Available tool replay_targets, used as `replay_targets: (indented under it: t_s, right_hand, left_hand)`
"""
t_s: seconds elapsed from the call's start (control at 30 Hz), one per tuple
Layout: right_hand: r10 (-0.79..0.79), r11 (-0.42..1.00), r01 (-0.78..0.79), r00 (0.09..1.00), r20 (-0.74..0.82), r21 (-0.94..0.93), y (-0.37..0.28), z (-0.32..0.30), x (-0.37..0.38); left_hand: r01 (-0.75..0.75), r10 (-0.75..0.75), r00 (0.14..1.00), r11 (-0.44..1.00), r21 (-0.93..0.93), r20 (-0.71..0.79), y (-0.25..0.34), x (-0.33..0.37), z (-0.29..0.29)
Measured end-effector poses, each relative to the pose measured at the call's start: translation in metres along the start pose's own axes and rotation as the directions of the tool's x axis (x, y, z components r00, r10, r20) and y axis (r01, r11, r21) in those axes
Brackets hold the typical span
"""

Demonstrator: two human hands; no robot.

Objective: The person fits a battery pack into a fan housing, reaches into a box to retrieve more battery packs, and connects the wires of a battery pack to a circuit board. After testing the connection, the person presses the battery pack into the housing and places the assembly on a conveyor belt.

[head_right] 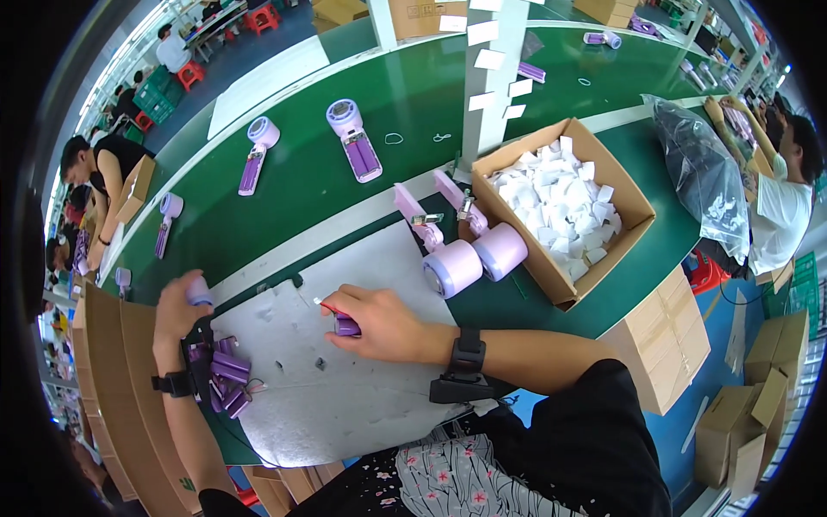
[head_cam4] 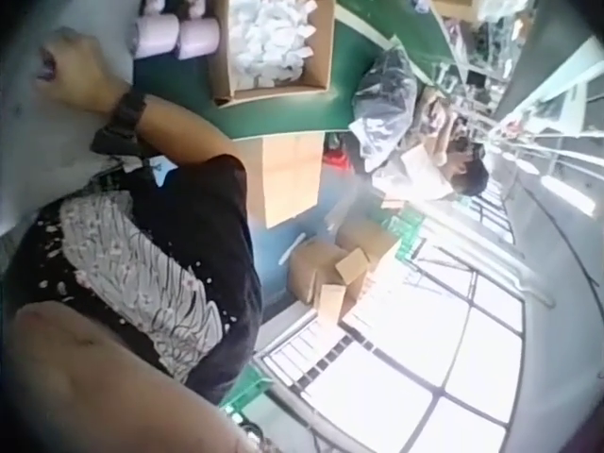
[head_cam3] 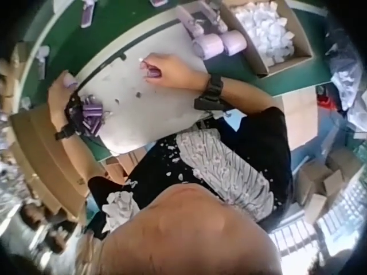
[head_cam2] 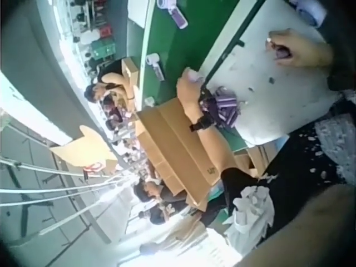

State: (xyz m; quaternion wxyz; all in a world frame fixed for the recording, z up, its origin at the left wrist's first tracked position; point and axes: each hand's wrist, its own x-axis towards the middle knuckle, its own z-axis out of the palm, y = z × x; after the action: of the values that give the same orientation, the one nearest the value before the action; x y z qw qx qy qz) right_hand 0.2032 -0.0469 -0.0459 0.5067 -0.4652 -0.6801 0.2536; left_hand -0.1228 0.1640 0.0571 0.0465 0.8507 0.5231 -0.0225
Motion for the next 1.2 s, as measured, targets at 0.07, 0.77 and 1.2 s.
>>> replay_targets:
  t_s: [0.07,0.77,1.2]
  right_hand:
    - [0.005,0.999,-0.003,0.999,-0.046,0.044,-0.001,0.002,0.000]
    - [0.314,0.947,-0.314,0.949,-0.017,-0.070,0.002,-0.031,0.008]
    - [0.062,0.961,-0.046,0.997,0.050,-0.272,-0.002,-0.036,0.002]
  left_hand:
    - [-0.029,0.007,0.965,0.996,-0.079,-0.264,0.019,-0.011,-0.023]
    - [-0.140,0.114,0.988,0.404,-0.904,-0.102,0.205,-0.044,0.085]
    - [-0.216,0.355,0.933,0.414,-0.884,-0.062,0.186,-0.055,0.085]
